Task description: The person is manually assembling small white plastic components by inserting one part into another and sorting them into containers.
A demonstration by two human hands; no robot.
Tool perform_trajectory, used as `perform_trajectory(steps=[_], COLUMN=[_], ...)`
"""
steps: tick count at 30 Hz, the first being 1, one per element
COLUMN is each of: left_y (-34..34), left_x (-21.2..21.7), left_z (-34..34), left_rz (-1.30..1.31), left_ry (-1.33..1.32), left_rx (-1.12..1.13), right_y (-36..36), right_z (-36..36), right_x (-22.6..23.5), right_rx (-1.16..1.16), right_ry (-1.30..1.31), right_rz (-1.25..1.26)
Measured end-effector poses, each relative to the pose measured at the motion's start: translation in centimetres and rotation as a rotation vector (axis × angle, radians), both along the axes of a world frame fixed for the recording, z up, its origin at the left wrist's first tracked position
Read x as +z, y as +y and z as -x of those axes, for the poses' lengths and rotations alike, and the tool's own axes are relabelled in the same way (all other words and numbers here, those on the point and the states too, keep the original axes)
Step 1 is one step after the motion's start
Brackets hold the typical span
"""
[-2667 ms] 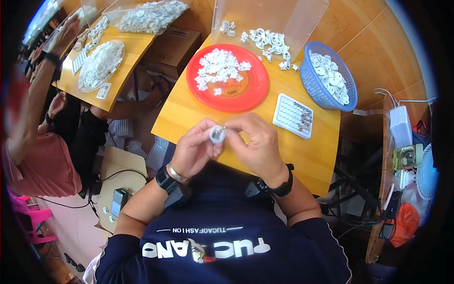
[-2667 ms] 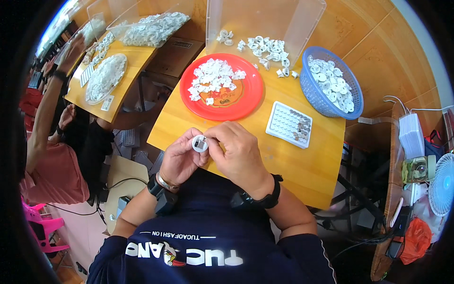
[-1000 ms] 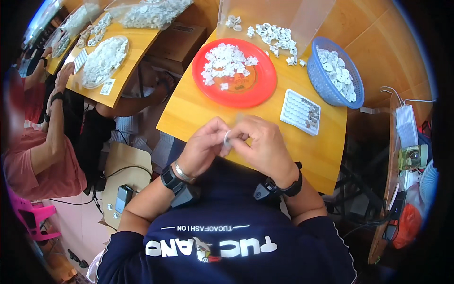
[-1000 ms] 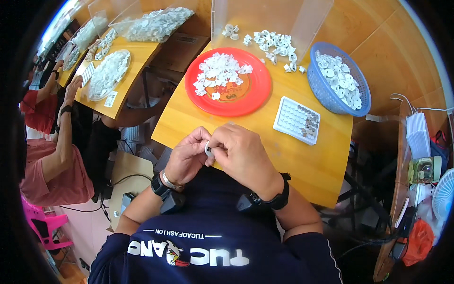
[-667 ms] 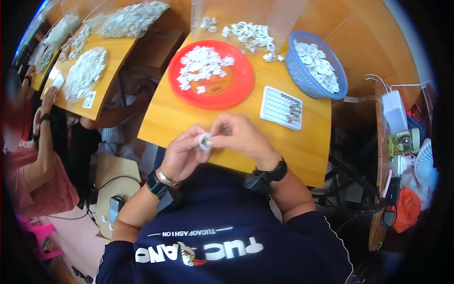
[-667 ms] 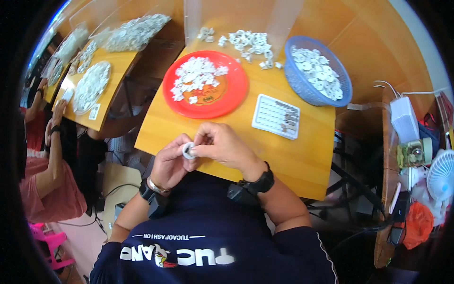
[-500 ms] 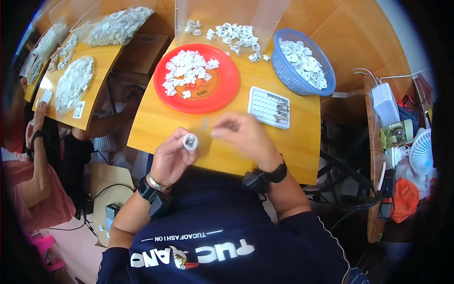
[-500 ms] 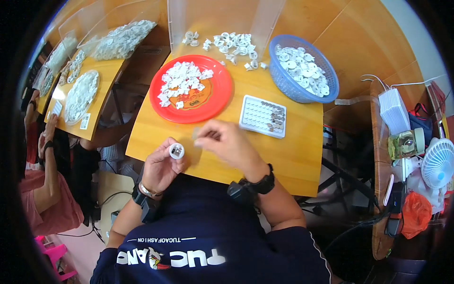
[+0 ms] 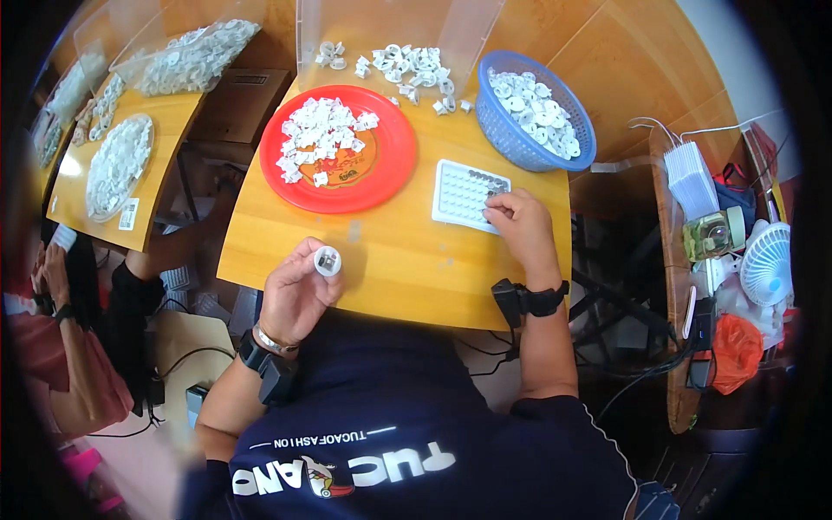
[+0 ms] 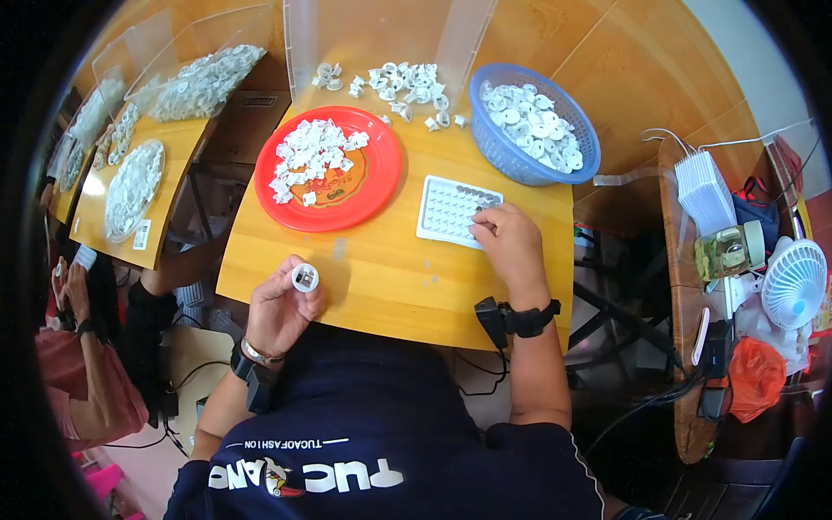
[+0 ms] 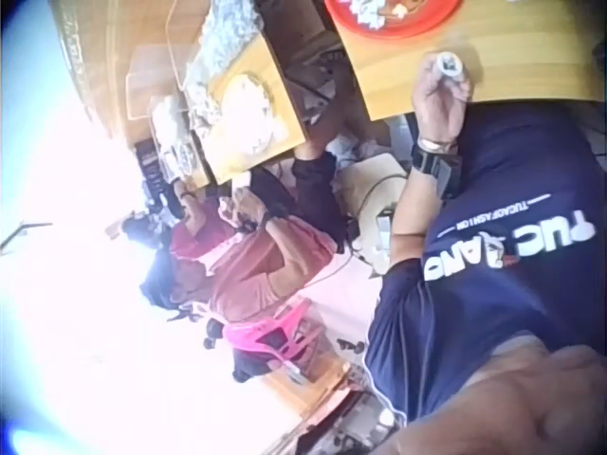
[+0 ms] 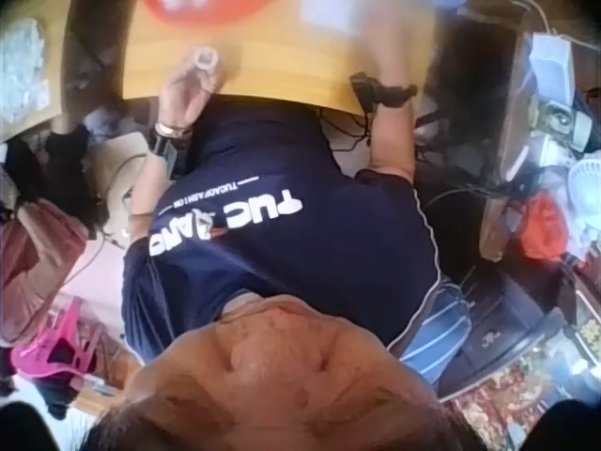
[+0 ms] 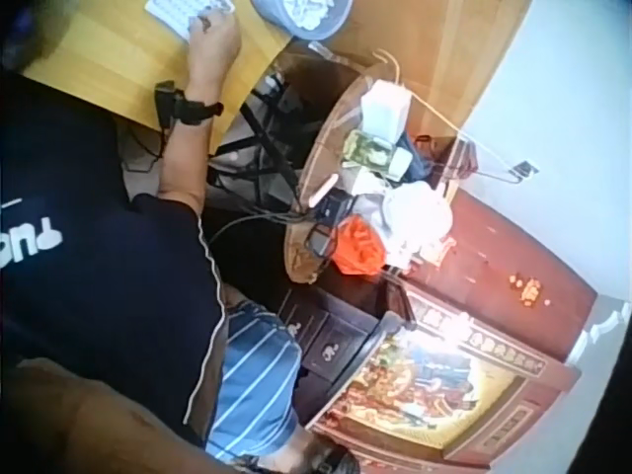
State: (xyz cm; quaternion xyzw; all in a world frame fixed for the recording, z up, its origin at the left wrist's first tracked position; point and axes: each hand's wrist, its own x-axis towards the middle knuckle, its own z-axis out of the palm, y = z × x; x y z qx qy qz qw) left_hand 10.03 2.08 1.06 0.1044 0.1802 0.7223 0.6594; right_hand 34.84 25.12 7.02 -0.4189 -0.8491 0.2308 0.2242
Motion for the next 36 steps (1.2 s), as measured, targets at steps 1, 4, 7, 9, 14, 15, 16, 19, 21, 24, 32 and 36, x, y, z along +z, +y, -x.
perform_trajectory(steps=[1, 4, 7, 9, 14, 15, 16, 19, 21, 24, 32, 36], left_y=[0.0, -0.1, -0.1, -0.1, 0.1, 0.1, 0.2, -0.1, -0.1, -0.1, -0.1, -0.1], left_x=[0.3, 0.2, 0.2, 0.3, 0.3, 0.2, 0.7, -0.1, 0.4, 0.5, 0.6, 0.7], left_z=[-0.2, -0.1, 0.1, 0.0, -0.1, -0.1, -0.5, 0.1, -0.2, -0.3, -0.2, -0.2], left_rz=[0.051, 0.067, 0.014, -0.002, 0.047, -0.002, 0.103, -0.040, 0.024, 0.085, 0.043, 0.043], left_ry=[0.011, 0.013, 0.003, 0.005, -0.027, -0.052, -0.007, -0.063, -0.033, 0.001, 0.022, -0.007], left_rx=[0.026, 0.026, -0.007, -0.009, 0.008, -0.024, 0.038, -0.026, 0.007, 0.038, 0.014, 0.005], right_y=[-0.1, -0.2, -0.3, -0.4, -0.5, -0.6, -0.5, -0.2, 0.0, 0.1, 0.4, -0.5], right_z=[0.1, 0.4, 0.8, 1.2, 1.5, 1.6, 1.6, 1.6, 1.5, 1.0, 0.7, 1.6], right_x=[0.0, -0.2, -0.1, 0.0, -0.3, -0.4, -0.4, -0.4, -0.4, -0.4, -0.6, -0.4], right_rx=[0.000, 0.021, 0.025, -0.012, 0.022, 0.028, 0.030, 0.059, 0.106, 0.099, 0.113, 0.081], right_ry=[0.002, -0.032, -0.080, -0.050, -0.118, -0.171, -0.171, -0.117, -0.101, -0.106, -0.033, 0.285], right_rz=[0.001, -0.061, -0.118, -0.055, -0.188, -0.277, -0.278, -0.244, -0.201, -0.182, -0.173, 0.294])
